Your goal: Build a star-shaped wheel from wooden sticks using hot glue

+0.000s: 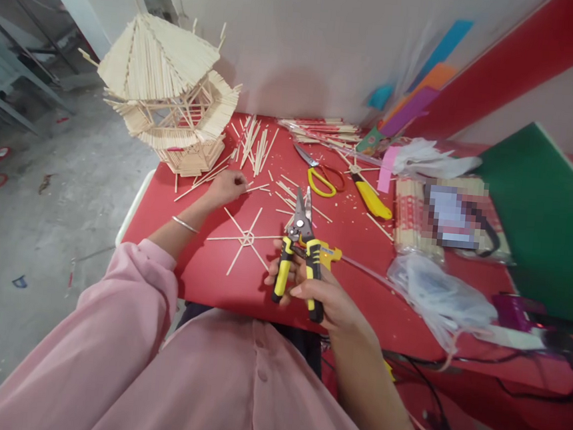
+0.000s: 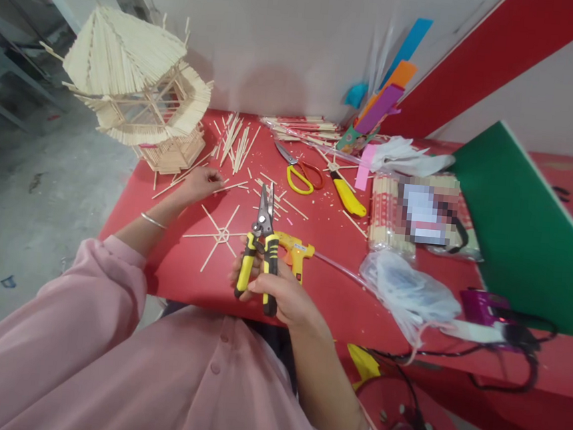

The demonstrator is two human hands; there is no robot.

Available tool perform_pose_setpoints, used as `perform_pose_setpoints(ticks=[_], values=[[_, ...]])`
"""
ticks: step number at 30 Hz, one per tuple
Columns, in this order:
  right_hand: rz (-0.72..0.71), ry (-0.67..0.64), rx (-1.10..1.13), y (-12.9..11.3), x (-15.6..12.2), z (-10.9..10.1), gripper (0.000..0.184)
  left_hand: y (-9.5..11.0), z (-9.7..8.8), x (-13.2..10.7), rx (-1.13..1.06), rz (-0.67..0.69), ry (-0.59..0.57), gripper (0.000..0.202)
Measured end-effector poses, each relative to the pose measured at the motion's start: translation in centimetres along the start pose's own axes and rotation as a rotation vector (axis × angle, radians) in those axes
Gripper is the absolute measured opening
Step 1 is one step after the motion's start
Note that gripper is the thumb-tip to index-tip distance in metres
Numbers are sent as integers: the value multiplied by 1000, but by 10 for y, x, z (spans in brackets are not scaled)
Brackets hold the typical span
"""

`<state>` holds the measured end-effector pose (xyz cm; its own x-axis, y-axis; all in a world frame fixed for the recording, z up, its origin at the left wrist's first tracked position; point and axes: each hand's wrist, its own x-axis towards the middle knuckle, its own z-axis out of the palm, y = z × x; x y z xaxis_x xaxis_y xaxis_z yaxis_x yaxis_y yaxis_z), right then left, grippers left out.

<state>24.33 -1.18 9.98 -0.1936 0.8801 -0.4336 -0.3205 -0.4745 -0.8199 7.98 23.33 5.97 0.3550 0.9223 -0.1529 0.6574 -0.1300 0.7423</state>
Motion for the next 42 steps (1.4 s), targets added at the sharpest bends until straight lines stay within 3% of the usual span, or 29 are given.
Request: perform_pose_setpoints(ticks=[3, 7, 10, 16, 23, 25, 28, 33, 38, 42], values=[[1, 2, 60, 3, -1, -6, 64, 0, 6, 16, 356, 33, 51, 9], [2, 10, 116, 4, -4, -14, 52, -3, 11, 29, 573, 68, 13, 16], [4, 35, 148, 3, -4, -17, 54, -6, 11, 32, 593, 118, 8, 17], [16, 47, 180, -2, 1, -17, 75, -2, 11, 25, 589, 229, 0, 18], [12, 45, 158, -2, 2, -21, 78, 6, 17, 20, 753, 210, -68, 23], [0, 62, 157, -2, -1, -25, 78, 9, 22, 23, 726, 279, -38, 23], [-24, 87, 161, -2, -5, -31, 80, 19, 35, 32, 678, 486, -34, 25], [-53, 95, 160, -1, -11, -36, 83, 38, 64, 48, 774, 819, -219, 27], [-51, 114, 167, -2, -17, -32, 84, 44, 78, 56, 849, 904, -277, 28], [-30, 127, 184, 1, -17, -33, 80, 47, 76, 59, 814, 844, -270, 23]])
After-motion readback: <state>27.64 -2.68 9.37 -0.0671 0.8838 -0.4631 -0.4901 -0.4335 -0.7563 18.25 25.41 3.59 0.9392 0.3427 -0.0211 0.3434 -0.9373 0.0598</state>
